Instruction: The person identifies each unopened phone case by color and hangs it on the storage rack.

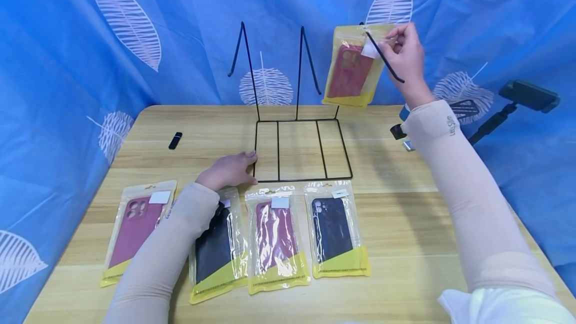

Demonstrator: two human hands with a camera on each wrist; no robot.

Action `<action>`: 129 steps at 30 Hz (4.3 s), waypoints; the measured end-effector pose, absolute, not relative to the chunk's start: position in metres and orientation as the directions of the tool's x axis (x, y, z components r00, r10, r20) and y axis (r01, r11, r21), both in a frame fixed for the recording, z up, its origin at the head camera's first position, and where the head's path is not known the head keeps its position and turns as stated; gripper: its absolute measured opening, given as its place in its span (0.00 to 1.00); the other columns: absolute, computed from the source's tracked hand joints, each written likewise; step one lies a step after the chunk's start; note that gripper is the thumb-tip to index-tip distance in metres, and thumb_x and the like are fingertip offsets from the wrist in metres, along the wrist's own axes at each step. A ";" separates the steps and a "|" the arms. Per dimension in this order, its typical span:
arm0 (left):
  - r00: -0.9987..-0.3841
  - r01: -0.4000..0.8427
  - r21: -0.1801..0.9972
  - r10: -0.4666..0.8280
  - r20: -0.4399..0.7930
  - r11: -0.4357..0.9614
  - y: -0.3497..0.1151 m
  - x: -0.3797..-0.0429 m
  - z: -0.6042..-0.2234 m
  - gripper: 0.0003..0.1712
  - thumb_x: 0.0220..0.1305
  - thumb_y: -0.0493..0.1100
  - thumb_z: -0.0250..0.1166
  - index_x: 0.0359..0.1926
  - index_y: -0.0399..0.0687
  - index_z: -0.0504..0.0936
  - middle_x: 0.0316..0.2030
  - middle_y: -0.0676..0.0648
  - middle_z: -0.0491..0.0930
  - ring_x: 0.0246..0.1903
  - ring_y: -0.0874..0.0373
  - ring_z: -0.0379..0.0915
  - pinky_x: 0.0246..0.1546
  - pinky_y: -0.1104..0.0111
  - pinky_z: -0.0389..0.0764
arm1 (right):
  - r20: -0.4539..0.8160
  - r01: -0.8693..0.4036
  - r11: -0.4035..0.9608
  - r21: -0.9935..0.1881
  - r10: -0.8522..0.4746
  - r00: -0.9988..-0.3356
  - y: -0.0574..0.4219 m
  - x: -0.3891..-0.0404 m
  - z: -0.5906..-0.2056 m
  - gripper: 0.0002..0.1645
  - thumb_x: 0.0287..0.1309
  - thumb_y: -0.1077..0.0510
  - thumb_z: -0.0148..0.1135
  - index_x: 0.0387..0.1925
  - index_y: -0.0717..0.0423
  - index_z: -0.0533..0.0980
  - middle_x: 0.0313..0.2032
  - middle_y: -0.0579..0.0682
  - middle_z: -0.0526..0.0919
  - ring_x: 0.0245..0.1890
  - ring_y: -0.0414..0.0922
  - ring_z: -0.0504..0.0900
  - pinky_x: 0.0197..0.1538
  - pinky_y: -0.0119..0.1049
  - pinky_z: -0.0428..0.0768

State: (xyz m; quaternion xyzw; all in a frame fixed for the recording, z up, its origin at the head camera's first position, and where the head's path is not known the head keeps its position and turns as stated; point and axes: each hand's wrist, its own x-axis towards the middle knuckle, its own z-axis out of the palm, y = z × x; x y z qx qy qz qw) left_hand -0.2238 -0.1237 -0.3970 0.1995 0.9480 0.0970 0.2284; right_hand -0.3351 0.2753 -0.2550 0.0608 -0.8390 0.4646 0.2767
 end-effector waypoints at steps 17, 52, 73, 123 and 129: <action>-0.813 0.339 0.276 0.427 -0.395 0.900 -0.124 -0.223 -0.397 0.49 0.65 0.58 0.65 0.77 0.45 0.52 0.78 0.42 0.47 0.75 0.38 0.48 0.73 0.43 0.57 | 0.450 -0.258 0.606 -0.752 0.188 -0.873 0.278 -0.315 -0.265 0.13 0.67 0.46 0.58 0.46 0.43 0.65 0.63 0.41 0.70 0.58 0.37 0.76 0.57 0.32 0.77; -0.819 0.329 0.280 0.420 -0.392 0.902 -0.124 -0.222 -0.395 0.49 0.65 0.57 0.65 0.77 0.45 0.52 0.77 0.40 0.48 0.75 0.37 0.48 0.73 0.44 0.57 | -0.368 -0.269 0.919 -0.290 -0.366 -0.855 0.238 -0.165 -0.397 0.38 0.47 0.34 0.73 0.49 0.58 0.77 0.29 0.44 0.77 0.27 0.40 0.73 0.33 0.34 0.72; -0.818 0.328 0.263 0.412 -0.402 0.907 -0.124 -0.222 -0.399 0.49 0.66 0.58 0.65 0.77 0.46 0.51 0.78 0.41 0.47 0.75 0.38 0.48 0.73 0.44 0.57 | -0.343 -0.245 0.900 -0.360 -0.372 -0.862 0.245 -0.155 -0.404 0.28 0.48 0.35 0.73 0.35 0.50 0.73 0.28 0.44 0.77 0.28 0.43 0.73 0.32 0.36 0.72; -0.812 0.341 0.276 0.429 -0.396 0.899 -0.126 -0.221 -0.398 0.49 0.65 0.59 0.65 0.77 0.46 0.51 0.78 0.43 0.46 0.76 0.39 0.45 0.73 0.43 0.55 | 0.596 -0.595 0.044 -0.803 0.090 -0.798 0.297 -0.172 -0.280 0.07 0.65 0.69 0.60 0.44 0.63 0.79 0.38 0.51 0.89 0.32 0.40 0.87 0.39 0.26 0.85; -0.812 0.341 0.283 0.433 -0.392 0.897 -0.125 -0.222 -0.398 0.49 0.65 0.58 0.64 0.77 0.45 0.52 0.78 0.43 0.46 0.76 0.39 0.45 0.74 0.44 0.54 | 0.548 -0.550 0.008 -0.835 0.094 -0.831 0.297 -0.180 -0.279 0.10 0.65 0.66 0.61 0.47 0.64 0.78 0.36 0.49 0.90 0.31 0.40 0.87 0.38 0.25 0.85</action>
